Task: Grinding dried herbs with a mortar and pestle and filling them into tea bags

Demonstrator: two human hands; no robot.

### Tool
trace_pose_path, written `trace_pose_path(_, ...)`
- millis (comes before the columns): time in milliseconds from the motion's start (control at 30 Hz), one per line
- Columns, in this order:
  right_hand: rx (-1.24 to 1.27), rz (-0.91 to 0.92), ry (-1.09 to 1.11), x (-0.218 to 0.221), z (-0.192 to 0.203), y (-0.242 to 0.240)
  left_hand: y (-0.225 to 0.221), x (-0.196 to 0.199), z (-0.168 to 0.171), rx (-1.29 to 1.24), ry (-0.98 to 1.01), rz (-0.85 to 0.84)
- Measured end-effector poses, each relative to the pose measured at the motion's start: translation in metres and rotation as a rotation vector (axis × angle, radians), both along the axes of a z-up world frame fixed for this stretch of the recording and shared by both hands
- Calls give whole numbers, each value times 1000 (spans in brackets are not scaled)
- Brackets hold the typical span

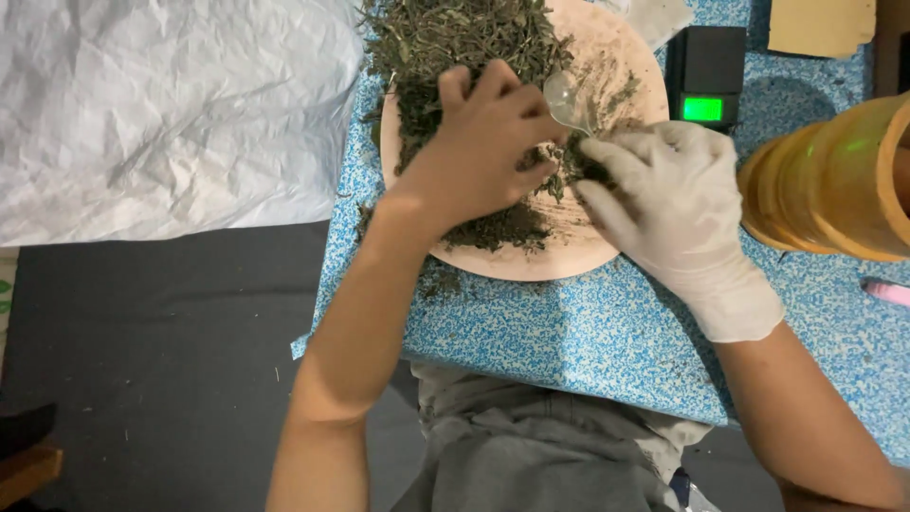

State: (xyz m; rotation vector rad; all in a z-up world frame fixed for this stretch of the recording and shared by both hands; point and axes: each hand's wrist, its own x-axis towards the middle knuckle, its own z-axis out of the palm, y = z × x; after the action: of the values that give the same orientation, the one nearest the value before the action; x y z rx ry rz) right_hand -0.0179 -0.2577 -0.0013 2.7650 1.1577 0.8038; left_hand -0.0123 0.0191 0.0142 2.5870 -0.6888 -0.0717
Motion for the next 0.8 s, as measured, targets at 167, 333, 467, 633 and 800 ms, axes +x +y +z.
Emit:
trace_pose_path(167,-76,1,-5,-1,4,8,-9,3,-33,102,-363,-97)
trace_pose_path(333,29,-7,57,0,3,7,-13,4,-33,73,-314,-113)
trace_pose_path(467,64,-1,81,0,6,14,-14,5,-31,89,-276,-123)
trace_pose_path(633,85,52,68,6,5,18,-6,6,-23,40,-250,-81)
trace_pose_path(800,91,87,53,7,3,15,4,9,-19,-57,-234,-3)
